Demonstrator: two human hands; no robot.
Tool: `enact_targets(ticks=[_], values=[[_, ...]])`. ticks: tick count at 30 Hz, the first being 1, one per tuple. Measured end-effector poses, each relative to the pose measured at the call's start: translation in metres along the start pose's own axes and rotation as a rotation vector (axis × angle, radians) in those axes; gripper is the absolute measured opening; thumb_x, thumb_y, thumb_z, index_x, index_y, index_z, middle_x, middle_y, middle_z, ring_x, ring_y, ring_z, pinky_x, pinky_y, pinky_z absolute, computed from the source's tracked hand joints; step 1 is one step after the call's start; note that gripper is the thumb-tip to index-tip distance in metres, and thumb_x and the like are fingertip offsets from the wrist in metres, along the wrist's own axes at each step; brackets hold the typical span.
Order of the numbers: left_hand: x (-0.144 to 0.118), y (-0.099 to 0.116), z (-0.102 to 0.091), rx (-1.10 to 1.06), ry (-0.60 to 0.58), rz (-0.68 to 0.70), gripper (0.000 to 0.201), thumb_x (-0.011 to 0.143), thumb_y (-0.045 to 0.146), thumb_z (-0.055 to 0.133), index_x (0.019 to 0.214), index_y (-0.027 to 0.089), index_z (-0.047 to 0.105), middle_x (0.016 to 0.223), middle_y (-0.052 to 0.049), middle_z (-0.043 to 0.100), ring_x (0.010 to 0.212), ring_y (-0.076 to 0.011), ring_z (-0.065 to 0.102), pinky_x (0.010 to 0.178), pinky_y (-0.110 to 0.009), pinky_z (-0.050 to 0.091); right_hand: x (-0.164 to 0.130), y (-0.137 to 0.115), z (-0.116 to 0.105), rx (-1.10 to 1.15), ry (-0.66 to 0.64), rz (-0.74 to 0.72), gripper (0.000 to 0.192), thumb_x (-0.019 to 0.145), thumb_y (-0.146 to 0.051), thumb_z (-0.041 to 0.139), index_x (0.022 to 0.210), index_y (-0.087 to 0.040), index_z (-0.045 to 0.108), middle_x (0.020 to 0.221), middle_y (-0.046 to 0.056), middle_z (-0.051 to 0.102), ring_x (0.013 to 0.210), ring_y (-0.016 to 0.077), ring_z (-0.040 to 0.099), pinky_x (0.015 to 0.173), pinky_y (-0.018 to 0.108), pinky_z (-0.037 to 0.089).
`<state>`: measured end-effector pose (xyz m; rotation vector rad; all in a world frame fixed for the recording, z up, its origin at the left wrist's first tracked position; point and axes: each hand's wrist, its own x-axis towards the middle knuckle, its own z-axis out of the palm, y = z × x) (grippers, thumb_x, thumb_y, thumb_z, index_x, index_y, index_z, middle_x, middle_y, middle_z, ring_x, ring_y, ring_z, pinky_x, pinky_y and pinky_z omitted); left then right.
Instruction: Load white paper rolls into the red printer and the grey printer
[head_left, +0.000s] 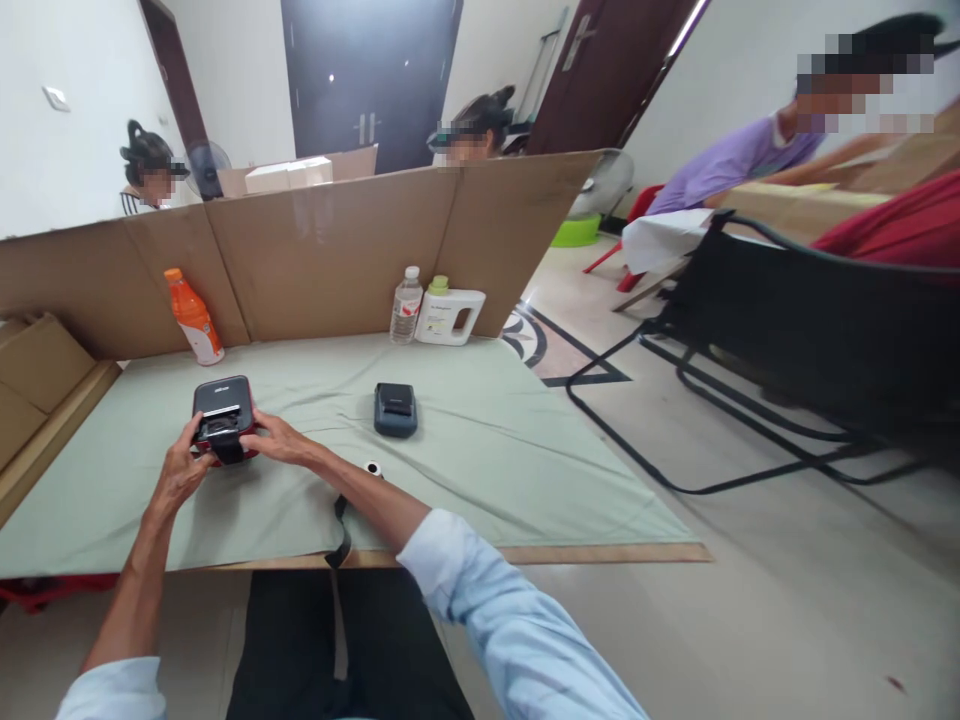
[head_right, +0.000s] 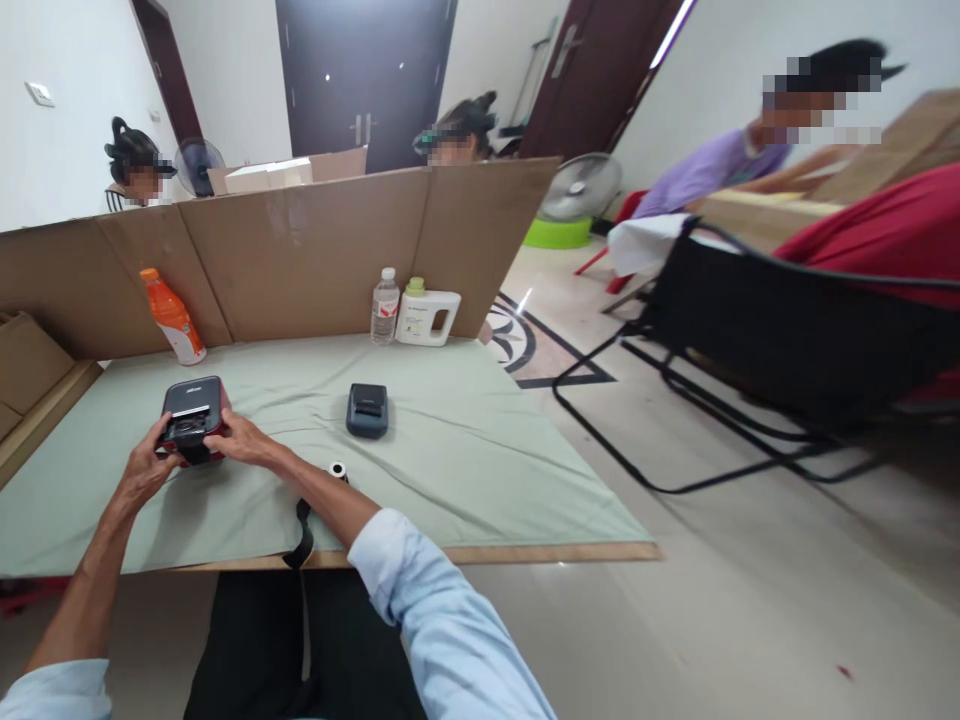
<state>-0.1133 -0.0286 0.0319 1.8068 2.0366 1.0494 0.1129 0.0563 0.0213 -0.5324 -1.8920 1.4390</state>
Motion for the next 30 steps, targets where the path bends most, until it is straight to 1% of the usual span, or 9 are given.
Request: enact_targets(ticks=[4,8,11,14,17,19,24,27,30], values=[[-0.002,-0.020,-0.004,0.036,0.023,-0.039,0.091,0.070,0.043,0.067,0.154,0.012,0.047,0.129,-0.015,0.070,0.065,-0.0155,0.064,0.067,-0.032,0.060,0.014,0.006,0.015,-0.062,0.000,0.024,0.050,0.086,-0.032,0.074,0.131,-0.016,0.060,0.115,0.005,0.071,0.109,0.0246,0.063,0.095,0.034,0.052],[-0.003,-0.021,-0.004,0.122,0.060,-0.009,0.088,0.070,0.041,0.068,0.152,0.015,0.049,0.119,-0.013,0.073,0.078,-0.0247,0.070,0.075,-0.040,0.062,0.013,-0.002,0.011,-0.150,-0.032,-0.007,0.043,0.090,-0.039,0.072,0.127,-0.019,0.063,0.115,0.004,0.072,0.112,0.0273,0.064,0.096,0.037,0.053],[-0.007,0.006,-0.004,0.257,0.228,0.129,0.070,0.073,0.025,0.062,0.142,0.018,0.060,0.130,-0.015,0.070,0.120,-0.0378,0.065,0.105,-0.055,0.053,-0.010,-0.014,-0.017,-0.256,0.064,-0.082,0.050,0.092,-0.046,0.069,0.136,-0.022,0.061,0.132,0.008,0.068,0.130,0.0306,0.057,0.110,0.045,0.047],[-0.010,0.054,0.015,0.252,0.377,0.292,0.061,0.077,0.016,0.056,0.137,0.018,0.065,0.148,-0.016,0.059,0.142,-0.0383,0.050,0.121,-0.059,0.037,-0.055,-0.014,-0.070,-0.383,0.391,-0.119,0.057,0.097,-0.049,0.061,0.147,-0.022,0.054,0.152,0.013,0.054,0.149,0.0298,0.039,0.126,0.050,0.029],[0.001,0.102,0.069,0.031,0.097,0.417,0.058,0.078,0.014,0.052,0.133,0.020,0.068,0.141,-0.011,0.066,0.134,-0.0308,0.058,0.118,-0.052,0.045,-0.108,0.009,-0.130,-0.480,0.871,-0.035,0.059,0.098,-0.051,0.054,0.146,-0.017,0.055,0.153,0.018,0.051,0.149,0.0319,0.035,0.129,0.053,0.020],[0.016,0.128,0.118,-0.140,-0.182,0.395,0.059,0.077,0.016,0.052,0.134,0.020,0.069,0.136,-0.010,0.069,0.121,-0.0277,0.066,0.105,-0.045,0.056,-0.137,0.032,-0.159,-0.497,1.041,0.080,0.062,0.095,-0.054,0.052,0.142,-0.013,0.055,0.150,0.022,0.051,0.148,0.0350,0.036,0.127,0.057,0.021],[0.055,0.169,0.218,-0.387,-0.671,0.174,0.060,0.069,0.020,0.059,0.127,0.011,0.071,0.114,-0.014,0.075,0.090,-0.0256,0.070,0.070,-0.033,0.059,-0.162,0.078,-0.179,-0.461,0.931,0.361,0.049,0.091,-0.057,0.050,0.112,-0.016,0.066,0.112,0.018,0.069,0.112,0.0331,0.061,0.105,0.053,0.047],[0.062,0.179,0.239,-0.480,-0.748,0.167,0.053,0.065,0.018,0.067,0.117,0.008,0.073,0.102,-0.012,0.076,0.081,-0.0231,0.067,0.066,-0.029,0.055,-0.158,0.085,-0.174,-0.507,0.905,0.348,0.041,0.090,-0.057,0.048,0.097,-0.020,0.065,0.094,0.010,0.069,0.093,0.0278,0.062,0.095,0.045,0.051],[0.058,0.170,0.236,-0.527,-0.700,0.215,0.049,0.064,0.018,0.073,0.113,0.006,0.074,0.099,-0.012,0.076,0.081,-0.0222,0.065,0.068,-0.028,0.053,-0.151,0.082,-0.164,-0.543,0.885,0.334,0.041,0.090,-0.056,0.050,0.096,-0.019,0.066,0.093,0.011,0.068,0.090,0.0270,0.062,0.091,0.043,0.051]])
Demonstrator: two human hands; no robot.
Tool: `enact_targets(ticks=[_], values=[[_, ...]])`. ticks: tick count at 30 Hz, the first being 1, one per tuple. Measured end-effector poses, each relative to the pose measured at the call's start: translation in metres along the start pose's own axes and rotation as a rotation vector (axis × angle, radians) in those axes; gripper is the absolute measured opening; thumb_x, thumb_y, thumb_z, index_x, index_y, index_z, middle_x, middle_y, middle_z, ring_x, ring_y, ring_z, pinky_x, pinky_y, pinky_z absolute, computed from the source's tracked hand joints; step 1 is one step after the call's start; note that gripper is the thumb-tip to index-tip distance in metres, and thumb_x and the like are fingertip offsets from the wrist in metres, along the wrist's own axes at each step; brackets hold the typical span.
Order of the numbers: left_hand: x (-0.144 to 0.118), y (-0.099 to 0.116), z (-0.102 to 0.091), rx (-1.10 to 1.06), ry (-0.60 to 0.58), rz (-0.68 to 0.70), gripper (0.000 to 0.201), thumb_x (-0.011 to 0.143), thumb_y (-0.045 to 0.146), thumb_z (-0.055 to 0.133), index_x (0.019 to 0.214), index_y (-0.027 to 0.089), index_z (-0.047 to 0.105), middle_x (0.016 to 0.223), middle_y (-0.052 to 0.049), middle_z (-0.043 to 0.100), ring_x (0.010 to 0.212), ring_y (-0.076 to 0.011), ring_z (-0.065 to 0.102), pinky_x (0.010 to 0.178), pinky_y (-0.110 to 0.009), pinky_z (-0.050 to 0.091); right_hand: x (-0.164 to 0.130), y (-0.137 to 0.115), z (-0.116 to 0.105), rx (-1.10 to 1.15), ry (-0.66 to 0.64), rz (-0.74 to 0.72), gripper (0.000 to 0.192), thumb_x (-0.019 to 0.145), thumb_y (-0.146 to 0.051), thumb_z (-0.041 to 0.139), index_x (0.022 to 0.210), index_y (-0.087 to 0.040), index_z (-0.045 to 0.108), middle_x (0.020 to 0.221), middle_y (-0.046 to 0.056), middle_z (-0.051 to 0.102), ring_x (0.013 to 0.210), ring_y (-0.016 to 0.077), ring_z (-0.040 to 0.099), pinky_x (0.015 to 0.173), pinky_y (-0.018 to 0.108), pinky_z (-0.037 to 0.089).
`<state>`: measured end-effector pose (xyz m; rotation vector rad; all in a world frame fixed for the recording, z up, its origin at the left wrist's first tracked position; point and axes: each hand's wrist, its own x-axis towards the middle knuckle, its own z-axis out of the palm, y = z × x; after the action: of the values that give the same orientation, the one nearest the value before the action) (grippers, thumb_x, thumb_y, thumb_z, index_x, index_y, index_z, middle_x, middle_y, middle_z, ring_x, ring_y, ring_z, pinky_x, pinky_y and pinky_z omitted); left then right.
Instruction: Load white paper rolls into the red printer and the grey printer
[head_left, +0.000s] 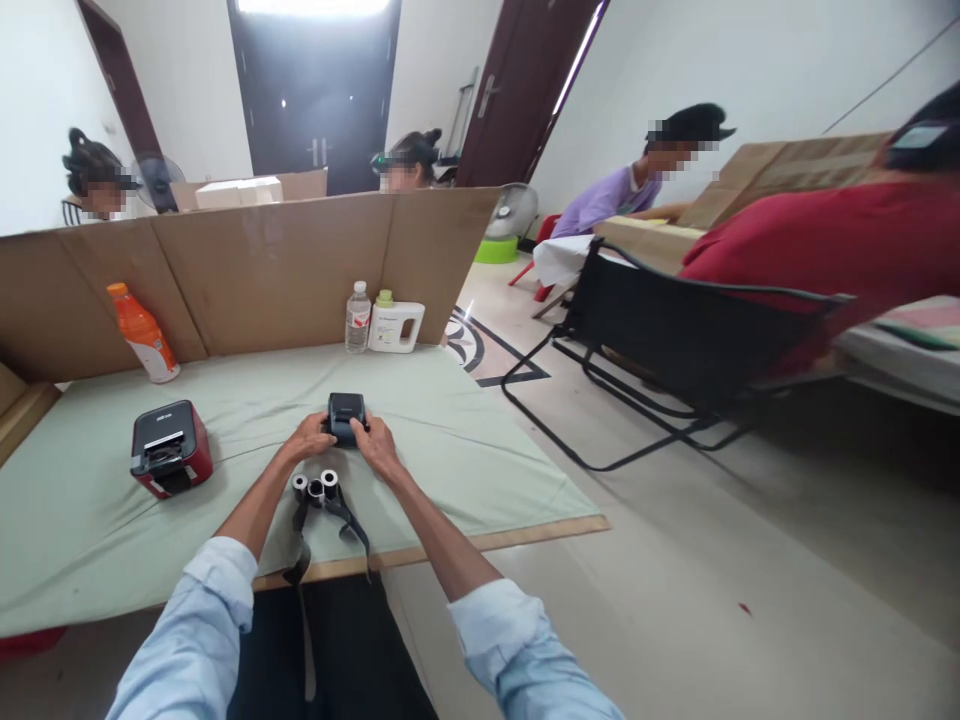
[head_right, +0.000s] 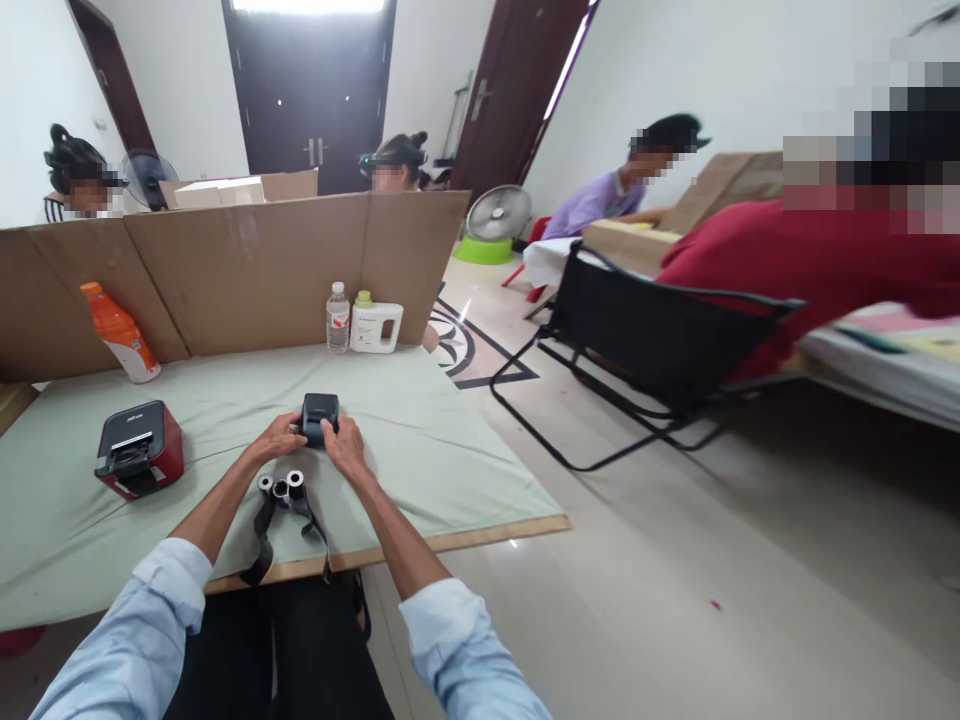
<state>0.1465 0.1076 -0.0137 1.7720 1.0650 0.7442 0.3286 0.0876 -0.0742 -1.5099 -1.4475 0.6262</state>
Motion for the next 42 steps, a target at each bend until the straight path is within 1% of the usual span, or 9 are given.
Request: enact_targets(ticks=[4,7,10,14,20,29,34,38,42], values=[[-0.039,-0.020,-0.027,0.044,0.171,0.028,0.060,0.067,0.024,0.075,0.125,0.011,0.070,0.110,-0.011,0.073,0.080,-0.0201,0.064,0.068,-0.029,0.054,-0.006,-0.023,0.018,0.107,-0.113,-0.150,0.038,0.092,-0.051,0.051,0.101,-0.018,0.068,0.101,0.010,0.070,0.095,0.0255,0.063,0.092,0.039,0.051],[-0.076,-0.037,-0.049,0.070,0.300,-0.032,0.068,0.069,0.027,0.074,0.135,0.013,0.065,0.115,-0.012,0.071,0.078,-0.0185,0.065,0.069,-0.031,0.055,-0.007,-0.042,0.034,0.190,-0.306,-0.216,0.032,0.093,-0.045,0.053,0.095,-0.019,0.071,0.097,0.007,0.071,0.090,0.0224,0.063,0.089,0.036,0.052],[-0.106,-0.049,-0.061,0.035,0.328,-0.077,0.071,0.071,0.029,0.073,0.139,0.012,0.062,0.114,-0.012,0.072,0.076,-0.0169,0.065,0.068,-0.029,0.055,-0.007,-0.051,0.044,0.259,-0.485,-0.192,0.033,0.091,-0.043,0.056,0.096,-0.017,0.076,0.093,0.005,0.072,0.085,0.0208,0.064,0.085,0.034,0.054],[-0.124,-0.055,-0.071,0.012,0.349,-0.173,0.073,0.072,0.034,0.074,0.139,0.010,0.060,0.120,-0.017,0.071,0.073,-0.0153,0.065,0.062,-0.026,0.053,-0.010,-0.043,0.048,0.401,-0.549,-0.109,0.041,0.087,-0.041,0.062,0.115,-0.015,0.077,0.104,0.007,0.074,0.092,0.0210,0.067,0.085,0.034,0.056],[-0.116,-0.046,-0.084,0.146,0.415,-0.122,0.064,0.077,0.045,0.074,0.131,0.012,0.068,0.126,-0.017,0.070,0.085,-0.0209,0.068,0.071,-0.033,0.057,-0.013,-0.027,0.054,0.411,-0.505,-0.095,0.049,0.083,-0.044,0.069,0.122,-0.015,0.076,0.105,0.008,0.075,0.089,0.0204,0.066,0.085,0.036,0.055],[-0.125,-0.052,-0.072,0.303,0.350,0.012,0.048,0.081,0.042,0.076,0.122,0.016,0.074,0.114,-0.012,0.073,0.098,-0.0247,0.067,0.090,-0.037,0.055,-0.020,-0.018,0.057,0.353,-0.489,-0.198,0.057,0.075,-0.041,0.082,0.127,-0.020,0.074,0.104,0.006,0.070,0.090,0.0207,0.065,0.086,0.036,0.054],[-0.112,-0.059,-0.078,0.258,0.398,-0.066,0.028,0.087,0.028,0.061,0.104,0.017,0.080,0.111,-0.009,0.077,0.108,-0.0253,0.067,0.101,-0.036,0.051,-0.022,-0.010,0.061,0.353,-0.479,-0.173,0.062,0.075,-0.043,0.082,0.133,-0.023,0.071,0.104,0.005,0.069,0.088,0.0210,0.064,0.084,0.037,0.054],[-0.088,-0.065,-0.082,0.155,0.430,-0.252,0.022,0.081,0.023,0.061,0.089,0.017,0.081,0.085,-0.003,0.077,0.089,-0.0207,0.068,0.080,-0.029,0.055,-0.021,-0.008,0.064,0.345,-0.476,-0.177,0.068,0.073,-0.043,0.083,0.137,-0.023,0.069,0.100,0.004,0.067,0.085,0.0201,0.062,0.085,0.037,0.054],[-0.074,-0.068,-0.084,0.077,0.431,-0.358,0.017,0.080,0.023,0.064,0.081,0.013,0.077,0.064,0.000,0.067,0.057,-0.0131,0.060,0.052,-0.021,0.045,-0.018,-0.005,0.065,0.342,-0.474,-0.191,0.067,0.074,-0.044,0.084,0.136,-0.022,0.070,0.095,0.003,0.064,0.084,0.0199,0.061,0.086,0.038,0.053]])
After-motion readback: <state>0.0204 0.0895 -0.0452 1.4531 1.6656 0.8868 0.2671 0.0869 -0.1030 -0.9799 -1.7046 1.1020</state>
